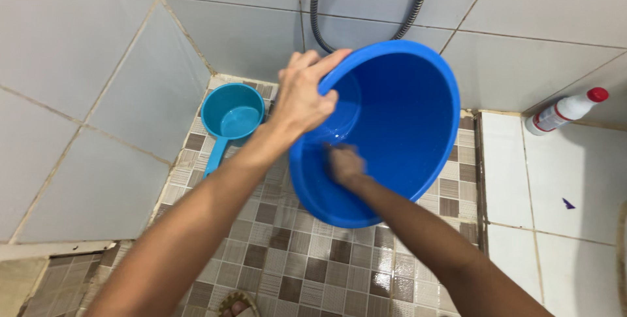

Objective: The person scrubs a handheld showerhead with a sponge, then empties water from a blue bucket and scrubs the bucket's interior and exterior with the same sponge. The person uses a handheld showerhead to rinse the sponge and bucket during the process.

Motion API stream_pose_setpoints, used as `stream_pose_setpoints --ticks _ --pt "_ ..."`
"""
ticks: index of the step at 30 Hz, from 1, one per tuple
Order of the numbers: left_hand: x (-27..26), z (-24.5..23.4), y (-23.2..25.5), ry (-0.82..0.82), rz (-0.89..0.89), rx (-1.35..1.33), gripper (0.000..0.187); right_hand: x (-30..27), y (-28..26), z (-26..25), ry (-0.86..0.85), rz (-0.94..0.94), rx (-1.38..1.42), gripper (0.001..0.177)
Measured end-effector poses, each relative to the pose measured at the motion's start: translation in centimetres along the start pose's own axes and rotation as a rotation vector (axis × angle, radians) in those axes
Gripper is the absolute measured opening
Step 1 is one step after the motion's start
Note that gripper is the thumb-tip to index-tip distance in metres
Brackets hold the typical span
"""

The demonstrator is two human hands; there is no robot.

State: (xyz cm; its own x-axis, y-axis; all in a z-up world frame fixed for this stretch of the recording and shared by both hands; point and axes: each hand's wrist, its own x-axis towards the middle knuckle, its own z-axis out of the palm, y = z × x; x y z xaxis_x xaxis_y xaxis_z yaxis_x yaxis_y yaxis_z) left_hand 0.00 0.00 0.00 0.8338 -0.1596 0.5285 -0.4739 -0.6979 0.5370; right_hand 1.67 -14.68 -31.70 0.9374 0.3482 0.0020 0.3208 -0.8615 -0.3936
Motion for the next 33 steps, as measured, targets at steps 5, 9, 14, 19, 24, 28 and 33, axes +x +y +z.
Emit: stream_pose_setpoints --ticks 5,9,14,19,24,28,33 --pt "0.4 0.8 -1.1 -0.023 0.137 0.011 0.065 2.6 3.6 -5.4 0.104 0.063 -0.328 0.053" --pt "0.5 1.4 -1.3 -0.056 0.143 0.047 0.067 3.6 -2.9 1.0 0.016 0.055 0.032 0.054" --pt "0.5 0.0 -2.0 -0.07 0.162 0.098 0.068 3.2 -1.1 2.3 -0.01 0.024 0.213 0.057" --pt "0.6 -0.2 -2.5 -0.042 0.21 0.107 0.066 3.8 7.1 -3.3 0.121 0.056 -0.197 0.035" --pt "0.7 -0.1 -2.4 -0.083 0.175 0.116 0.066 4.2 -0.5 1.0 -0.18 0.27 0.112 0.077" --pt "0.4 -0.4 -3.2 -0.065 0.228 0.098 0.066 2.3 -2.9 2.3 -0.037 0.077 0.313 0.074" --pt "1.0 -1.0 -4.6 -0.089 0.253 0.086 0.067 -0.9 4.0 -6.0 0.17 0.196 -0.263 0.05"
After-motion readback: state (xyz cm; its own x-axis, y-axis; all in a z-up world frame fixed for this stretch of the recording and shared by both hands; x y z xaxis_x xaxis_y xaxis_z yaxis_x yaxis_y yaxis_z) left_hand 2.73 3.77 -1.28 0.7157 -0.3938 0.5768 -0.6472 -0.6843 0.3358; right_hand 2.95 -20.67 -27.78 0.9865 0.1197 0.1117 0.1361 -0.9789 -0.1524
